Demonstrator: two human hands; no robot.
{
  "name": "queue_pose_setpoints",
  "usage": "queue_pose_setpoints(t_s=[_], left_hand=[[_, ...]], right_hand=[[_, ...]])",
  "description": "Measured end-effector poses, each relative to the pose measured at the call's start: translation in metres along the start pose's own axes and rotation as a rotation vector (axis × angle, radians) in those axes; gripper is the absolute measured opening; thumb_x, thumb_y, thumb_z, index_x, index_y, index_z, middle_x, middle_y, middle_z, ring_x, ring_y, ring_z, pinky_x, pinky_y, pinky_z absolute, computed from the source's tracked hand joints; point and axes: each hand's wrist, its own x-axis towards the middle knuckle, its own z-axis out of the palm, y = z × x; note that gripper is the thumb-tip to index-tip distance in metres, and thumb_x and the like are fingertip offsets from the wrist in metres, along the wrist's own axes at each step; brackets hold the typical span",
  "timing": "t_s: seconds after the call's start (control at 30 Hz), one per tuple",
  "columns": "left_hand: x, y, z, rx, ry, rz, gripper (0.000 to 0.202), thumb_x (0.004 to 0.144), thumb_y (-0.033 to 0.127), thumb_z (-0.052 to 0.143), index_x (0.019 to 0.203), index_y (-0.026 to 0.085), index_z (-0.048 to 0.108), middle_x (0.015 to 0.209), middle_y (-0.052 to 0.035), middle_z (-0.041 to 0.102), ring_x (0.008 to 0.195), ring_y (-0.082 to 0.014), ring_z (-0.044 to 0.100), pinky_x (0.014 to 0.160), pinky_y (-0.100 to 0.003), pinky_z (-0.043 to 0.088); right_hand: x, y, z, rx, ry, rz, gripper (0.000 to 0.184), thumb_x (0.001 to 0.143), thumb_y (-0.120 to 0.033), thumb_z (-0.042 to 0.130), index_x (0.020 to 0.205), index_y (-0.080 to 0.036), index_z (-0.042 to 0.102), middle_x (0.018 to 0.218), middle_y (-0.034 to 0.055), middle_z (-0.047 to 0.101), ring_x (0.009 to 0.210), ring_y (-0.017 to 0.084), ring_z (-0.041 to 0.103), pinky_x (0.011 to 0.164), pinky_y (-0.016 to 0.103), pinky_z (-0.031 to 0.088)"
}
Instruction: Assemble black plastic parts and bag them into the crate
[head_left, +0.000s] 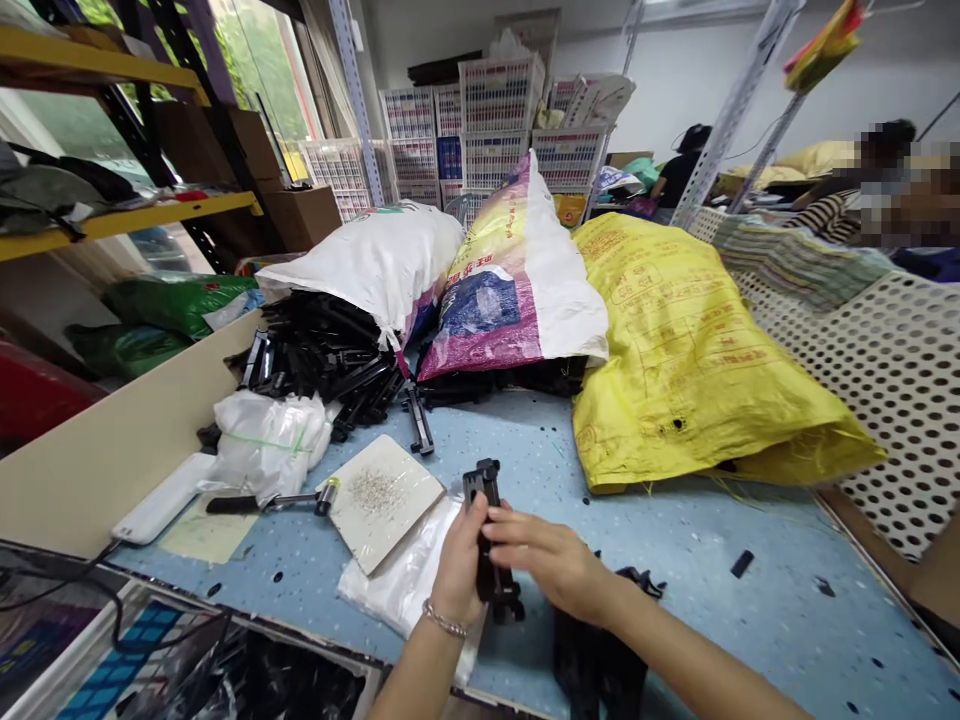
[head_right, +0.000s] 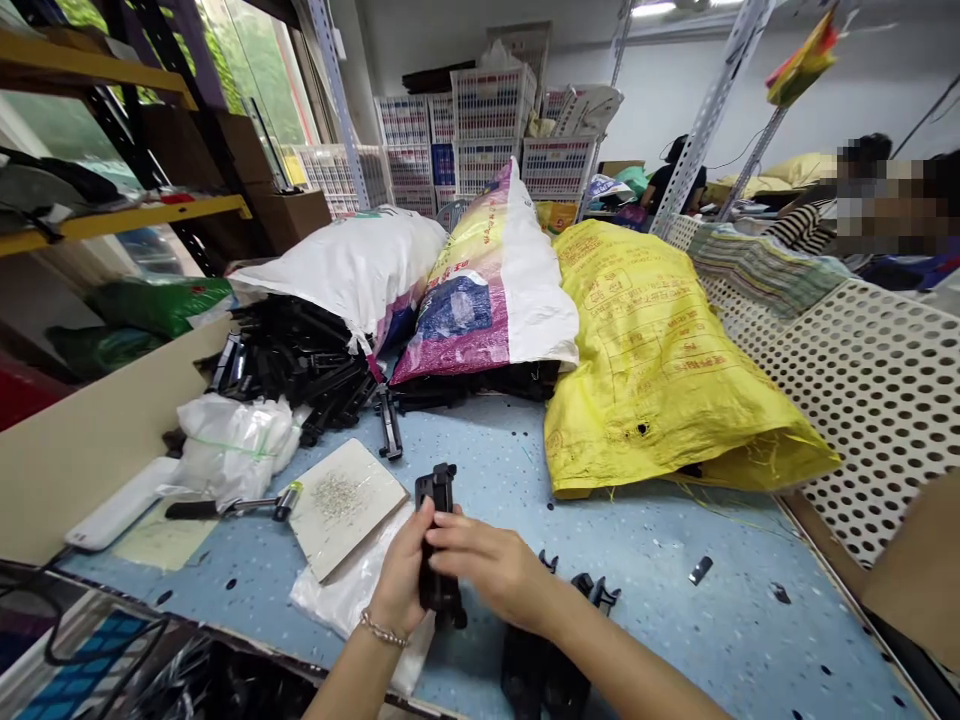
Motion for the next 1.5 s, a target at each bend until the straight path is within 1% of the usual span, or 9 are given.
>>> queue_pose_setpoints(t_s=[0.13,0.33,0.47,0.73,0.87,1.03,1.2,1.37,1.5], left_hand=[[-0.023,-0.018,0.019,0.208,-0.022,0.055,0.045,0.071,0.051,0.072,0.099,0.018,0.059,0.076,-0.0006,0.059,0.062,-0.0105,0.055,0.057,-0.021,0.046],[-0.036,-0.041,0.033,0.146,-0.148,-0.114,0.045,0.075,0.053,0.066,0.101,0.018,0.054,0.071,0.0023,0.053,0.052,-0.0075,0.049,0.045,-0.019,0.040],[-0.029,-0.036,0.031,0.070,-0.031,-0.068,0.044,0.073,0.053,0.069,0.092,0.018,0.053,0.072,0.0021,0.056,0.050,-0.0072,0.050,0.046,-0.019,0.041],[-0.011,-0.016,0.018,0.229,0.101,0.115,0.054,0.071,0.049,0.072,0.112,0.020,0.052,0.087,-0.0033,0.065,0.072,-0.0156,0.063,0.069,-0.027,0.050],[0.002,-0.038,-0.007,0.409,0.178,0.228,0.060,0.070,0.034,0.073,0.122,0.020,0.046,0.112,-0.0081,0.063,0.105,-0.0219,0.060,0.093,-0.032,0.044],[-0.005,-0.093,-0.024,0.878,0.073,0.251,0.057,0.084,0.034,0.051,0.137,0.013,0.041,0.149,-0.0138,0.033,0.140,-0.0245,0.025,0.116,-0.036,0.016],[-0.006,-0.118,-0.024,1.016,0.039,0.343,0.059,0.083,0.031,0.047,0.138,0.012,0.042,0.152,-0.0131,0.029,0.142,-0.0251,0.021,0.117,-0.035,0.014],[0.014,-0.092,-0.025,0.708,0.051,0.306,0.058,0.078,0.042,0.059,0.128,0.015,0.052,0.141,-0.0161,0.044,0.135,-0.0287,0.035,0.115,-0.040,0.021],[0.034,-0.054,-0.001,0.243,0.040,0.204,0.070,0.075,0.053,0.065,0.133,0.022,0.042,0.135,-0.0151,0.049,0.126,-0.0261,0.047,0.106,-0.037,0.037]], right_hand=[[-0.013,-0.006,-0.019,-0.185,0.219,0.234,0.036,0.093,-0.029,0.045,0.128,-0.023,0.046,0.111,0.0121,0.061,0.099,0.023,0.060,0.079,0.040,0.054],[-0.007,0.016,-0.026,-0.453,0.246,0.136,0.032,0.096,-0.040,0.036,0.082,-0.021,0.057,0.070,0.0046,0.055,0.067,0.020,0.049,0.064,0.037,0.043],[-0.013,-0.005,-0.021,-0.401,0.223,0.313,0.038,0.098,-0.042,0.028,0.082,-0.021,0.054,0.073,0.0056,0.055,0.072,0.020,0.048,0.067,0.038,0.039],[-0.034,-0.049,0.012,-0.339,0.065,0.089,0.036,0.095,-0.047,0.036,0.078,-0.022,0.055,0.080,0.0049,0.057,0.085,0.022,0.046,0.086,0.045,0.036],[0.008,0.010,-0.009,-0.385,-0.165,0.325,0.030,0.096,-0.038,0.037,0.084,-0.024,0.061,0.095,0.0039,0.060,0.097,0.020,0.050,0.092,0.037,0.038],[0.061,0.125,-0.051,-0.682,-0.089,0.765,0.027,0.095,-0.020,0.038,0.110,-0.009,0.057,0.113,0.0192,0.056,0.109,0.027,0.049,0.091,0.041,0.040],[0.083,0.179,-0.072,-0.745,-0.138,0.874,0.031,0.090,-0.033,0.056,0.115,-0.014,0.057,0.118,0.0099,0.058,0.104,0.022,0.057,0.088,0.043,0.048],[0.069,0.163,-0.063,-0.630,-0.219,0.903,0.022,0.091,-0.031,0.054,0.096,-0.011,0.063,0.099,0.0101,0.065,0.089,0.020,0.062,0.079,0.035,0.050],[0.024,0.097,-0.047,-0.415,-0.287,0.860,0.024,0.092,-0.034,0.049,0.081,-0.016,0.063,0.078,0.0023,0.065,0.073,0.015,0.062,0.065,0.025,0.047]])
